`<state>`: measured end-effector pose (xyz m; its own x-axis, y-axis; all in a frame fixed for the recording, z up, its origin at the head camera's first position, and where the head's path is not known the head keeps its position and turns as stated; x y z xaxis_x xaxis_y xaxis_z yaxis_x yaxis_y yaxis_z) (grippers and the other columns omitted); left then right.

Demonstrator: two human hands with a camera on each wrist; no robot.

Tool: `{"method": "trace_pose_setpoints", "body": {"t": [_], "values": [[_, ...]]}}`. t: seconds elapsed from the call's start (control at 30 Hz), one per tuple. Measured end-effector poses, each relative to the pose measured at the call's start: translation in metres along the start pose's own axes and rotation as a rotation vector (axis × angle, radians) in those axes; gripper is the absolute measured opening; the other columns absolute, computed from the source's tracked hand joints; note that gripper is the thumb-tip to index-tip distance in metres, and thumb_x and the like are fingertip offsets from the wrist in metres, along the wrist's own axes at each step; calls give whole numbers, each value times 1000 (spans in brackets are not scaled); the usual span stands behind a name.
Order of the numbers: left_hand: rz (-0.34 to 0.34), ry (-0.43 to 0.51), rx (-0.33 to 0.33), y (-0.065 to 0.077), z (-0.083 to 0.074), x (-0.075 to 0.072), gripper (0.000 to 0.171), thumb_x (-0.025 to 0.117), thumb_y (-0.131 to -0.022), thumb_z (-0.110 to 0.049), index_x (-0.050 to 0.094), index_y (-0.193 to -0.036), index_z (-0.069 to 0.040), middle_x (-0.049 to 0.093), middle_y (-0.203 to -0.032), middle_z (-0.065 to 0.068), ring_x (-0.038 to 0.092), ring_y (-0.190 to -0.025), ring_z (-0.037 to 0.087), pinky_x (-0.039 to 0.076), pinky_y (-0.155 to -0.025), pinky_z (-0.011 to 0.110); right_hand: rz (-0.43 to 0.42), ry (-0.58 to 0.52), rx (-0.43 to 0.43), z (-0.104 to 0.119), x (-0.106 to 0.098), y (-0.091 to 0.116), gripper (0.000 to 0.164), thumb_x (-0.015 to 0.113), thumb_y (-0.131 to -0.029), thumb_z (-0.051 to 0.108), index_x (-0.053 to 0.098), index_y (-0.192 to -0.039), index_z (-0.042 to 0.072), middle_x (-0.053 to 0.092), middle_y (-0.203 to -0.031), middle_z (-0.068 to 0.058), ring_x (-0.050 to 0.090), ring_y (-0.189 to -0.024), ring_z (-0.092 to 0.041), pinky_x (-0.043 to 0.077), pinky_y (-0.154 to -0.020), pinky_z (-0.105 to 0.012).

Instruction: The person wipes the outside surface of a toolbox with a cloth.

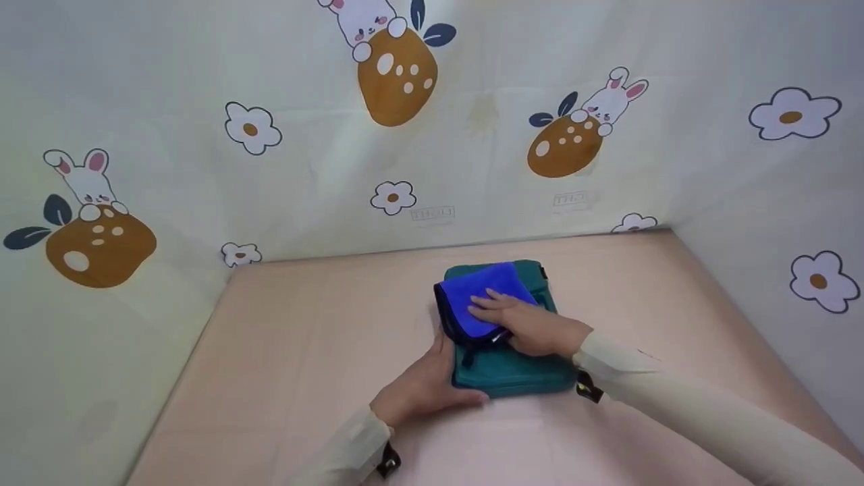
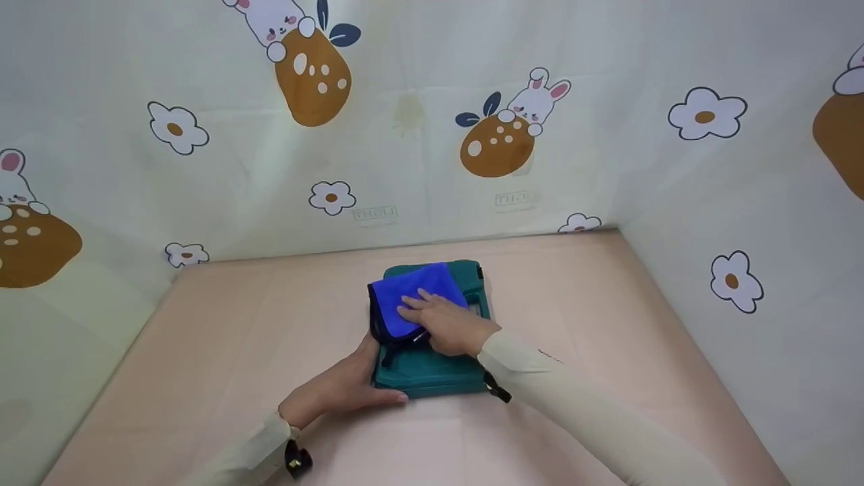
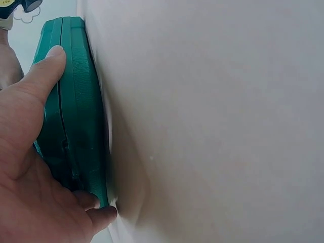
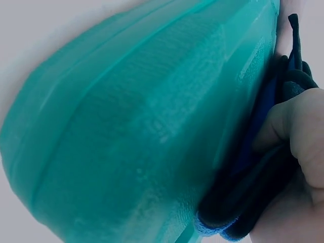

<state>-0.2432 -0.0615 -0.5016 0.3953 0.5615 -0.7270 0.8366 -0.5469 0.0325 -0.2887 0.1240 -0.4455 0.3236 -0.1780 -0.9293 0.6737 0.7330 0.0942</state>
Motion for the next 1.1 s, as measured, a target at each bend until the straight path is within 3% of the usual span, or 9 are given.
{"method": "trace_pose_setpoints", "body": {"t": [0.6, 0.9, 1.1], "values": [[6, 5, 73, 2, -3, -1, 132, 79, -82, -59, -18, -161, -16, -10, -168, 10, 19, -150, 25, 24, -117, 42, 3, -8, -73, 8, 3, 14, 69, 58, -96, -8, 38, -158, 13, 28, -165, -4, 13, -151, -31, 16, -117, -53], [5, 26, 50, 2, -1, 0, 132, 82, -80, -57, -13, -162, -15, -1, -168, 16, 27, -147, 26, 26, -116, 43, 28, 1, -111, 8, 2, 18, 70, 58, -95, -9, 39, -158, 14, 29, -164, -3, 14, -152, -29, 17, -116, -55], [8, 12, 19, 2, -1, 1, 134, 82, -79, -59, -15, -161, -14, 2, -168, 14, 30, -146, 23, 27, -116, 40, 48, -45, -155, 0, -4, 20, 72, 54, -90, -17, 47, -154, 15, 35, -161, 1, 17, -151, -27, 17, -117, -53]]}}
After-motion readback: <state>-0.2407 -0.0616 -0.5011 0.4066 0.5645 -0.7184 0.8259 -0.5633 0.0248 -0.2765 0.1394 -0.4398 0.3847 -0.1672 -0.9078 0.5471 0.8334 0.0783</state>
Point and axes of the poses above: each hand's wrist, its own y-axis away from the middle knuckle, its own x-axis out of the palm, z = x × y, the point moved 4 cm from there along -y, towards the middle knuckle
